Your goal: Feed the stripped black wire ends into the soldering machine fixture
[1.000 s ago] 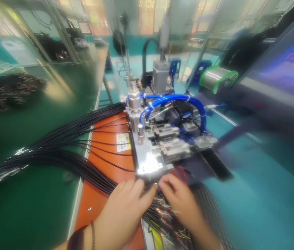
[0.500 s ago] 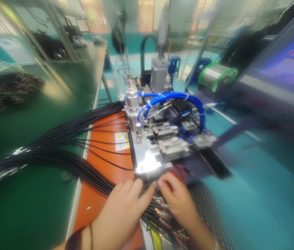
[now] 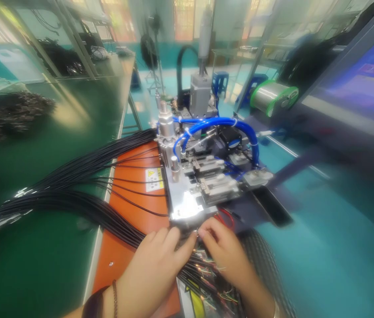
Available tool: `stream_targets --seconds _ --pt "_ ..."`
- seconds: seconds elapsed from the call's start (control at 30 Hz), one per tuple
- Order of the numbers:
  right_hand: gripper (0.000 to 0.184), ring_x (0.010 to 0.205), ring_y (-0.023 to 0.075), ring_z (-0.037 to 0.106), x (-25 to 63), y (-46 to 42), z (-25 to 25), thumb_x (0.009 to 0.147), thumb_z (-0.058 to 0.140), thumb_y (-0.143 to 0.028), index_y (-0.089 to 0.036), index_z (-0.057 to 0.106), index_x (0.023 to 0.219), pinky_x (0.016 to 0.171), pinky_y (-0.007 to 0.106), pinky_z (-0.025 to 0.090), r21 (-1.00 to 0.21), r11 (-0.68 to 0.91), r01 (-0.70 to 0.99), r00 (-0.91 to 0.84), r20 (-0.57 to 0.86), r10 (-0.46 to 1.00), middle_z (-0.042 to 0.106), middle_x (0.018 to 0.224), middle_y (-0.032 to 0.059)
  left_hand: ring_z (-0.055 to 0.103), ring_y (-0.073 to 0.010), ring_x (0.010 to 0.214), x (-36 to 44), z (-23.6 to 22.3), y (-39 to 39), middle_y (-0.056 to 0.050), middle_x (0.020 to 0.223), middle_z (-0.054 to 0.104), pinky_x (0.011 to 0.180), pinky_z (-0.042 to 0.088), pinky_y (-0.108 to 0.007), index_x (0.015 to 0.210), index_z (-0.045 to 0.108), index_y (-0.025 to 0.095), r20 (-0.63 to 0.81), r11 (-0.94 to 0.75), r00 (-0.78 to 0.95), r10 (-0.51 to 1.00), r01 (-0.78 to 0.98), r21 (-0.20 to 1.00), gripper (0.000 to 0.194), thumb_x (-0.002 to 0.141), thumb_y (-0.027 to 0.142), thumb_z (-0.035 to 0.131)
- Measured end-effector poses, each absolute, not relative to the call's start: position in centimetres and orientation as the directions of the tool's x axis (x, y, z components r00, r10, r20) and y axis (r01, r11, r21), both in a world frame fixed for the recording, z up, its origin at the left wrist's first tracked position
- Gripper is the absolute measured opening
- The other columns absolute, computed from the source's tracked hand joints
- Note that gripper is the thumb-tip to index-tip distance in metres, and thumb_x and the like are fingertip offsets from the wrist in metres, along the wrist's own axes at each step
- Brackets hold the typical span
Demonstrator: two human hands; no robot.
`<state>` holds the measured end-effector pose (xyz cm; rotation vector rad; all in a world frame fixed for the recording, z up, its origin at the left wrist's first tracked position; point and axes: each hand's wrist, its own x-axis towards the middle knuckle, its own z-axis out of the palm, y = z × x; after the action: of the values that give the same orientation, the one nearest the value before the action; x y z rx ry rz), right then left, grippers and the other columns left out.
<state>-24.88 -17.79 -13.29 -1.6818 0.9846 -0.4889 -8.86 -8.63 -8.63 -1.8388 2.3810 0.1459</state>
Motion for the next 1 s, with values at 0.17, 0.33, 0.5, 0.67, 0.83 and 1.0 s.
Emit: stream_targets --seconds 0.17,0.33,0.5,0.67,0.83,1.0 --pt "0.025 0.061 0.013 0.045 -24.6 -17.26 -13.24 0.092 0.042 -0.034 -0.019 0.048 0.073 0.054 0.023 0.033 -0.917 -0.03 -0.398 0.537 -0.206 -0.818 0.049 0.066 -0.0026 0.046 -0.0195 0.078 -8.81 -8.77 -8.41 -0.005 0.091 0.047 0.065 0.047 -0.036 0.139 0.03 0.024 -0.158 0.268 -0.265 -0.951 -0.963 0.003 0.061 0.084 0.001 0.041" --pt "0.023 0.061 0.0132 0.045 -24.56 -17.15 -13.3 0.091 0.043 -0.031 -0.019 0.049 0.073 0.056 0.024 0.033 -0.892 -0.116 -0.438 0.518 -0.145 -0.843 0.049 0.066 -0.0021 0.046 -0.02 0.08 -8.8 -8.9 -8.3 -0.006 0.092 0.048 0.067 0.047 -0.037 0.139 0.031 0.022 -0.137 0.272 -0.272 -0.953 -0.962 0.017 0.061 0.084 0.001 0.043" --pt "0.022 0.06 0.0129 0.043 -24.53 -17.62 -13.1 0.089 0.045 -0.032 -0.019 0.048 0.071 0.053 0.023 0.032 -0.926 0.001 -0.378 0.536 -0.22 -0.815 0.047 0.065 -0.002 0.047 -0.0204 0.08 -8.87 -8.68 -8.52 -0.006 0.093 0.048 0.068 0.047 -0.036 0.138 0.032 0.022 -0.147 0.257 -0.257 -0.955 -0.966 0.018 0.061 0.082 0.0 0.042" --pt "0.022 0.058 0.0123 0.041 -24.46 -17.55 -12.69 0.087 0.046 -0.032 -0.019 0.05 0.07 0.052 0.023 0.032 -0.926 0.035 -0.376 0.524 -0.244 -0.816 0.046 0.064 -0.0025 0.046 -0.02 0.081 -8.93 -8.59 -8.57 -0.005 0.092 0.049 0.068 0.047 -0.036 0.138 0.033 0.023 -0.155 0.253 -0.253 -0.955 -0.967 0.022 0.06 0.083 0.0 0.041" --pt "0.023 0.054 0.0116 0.039 -24.57 -17.46 -12.54 0.088 0.045 -0.031 -0.019 0.049 0.069 0.05 0.023 0.03 -0.894 -0.046 -0.446 0.518 -0.216 -0.828 0.044 0.059 -0.0039 0.046 -0.0198 0.08 -8.75 -8.81 -8.44 -0.006 0.092 0.048 0.067 0.047 -0.036 0.138 0.033 0.022 -0.124 0.266 -0.269 -0.955 -0.963 0.041 0.059 0.083 0.0 0.04" --pt "0.021 0.058 0.0123 0.043 -24.61 -17.65 -12.49 0.088 0.045 -0.029 -0.019 0.05 0.07 0.053 0.023 0.032 -0.893 -0.042 -0.448 0.524 -0.224 -0.822 0.048 0.062 -0.0027 0.046 -0.0203 0.079 -8.86 -8.74 -8.48 -0.006 0.091 0.048 0.066 0.046 -0.036 0.137 0.034 0.021 -0.123 0.263 -0.266 -0.956 -0.964 0.033 0.06 0.082 -0.001 0.041"
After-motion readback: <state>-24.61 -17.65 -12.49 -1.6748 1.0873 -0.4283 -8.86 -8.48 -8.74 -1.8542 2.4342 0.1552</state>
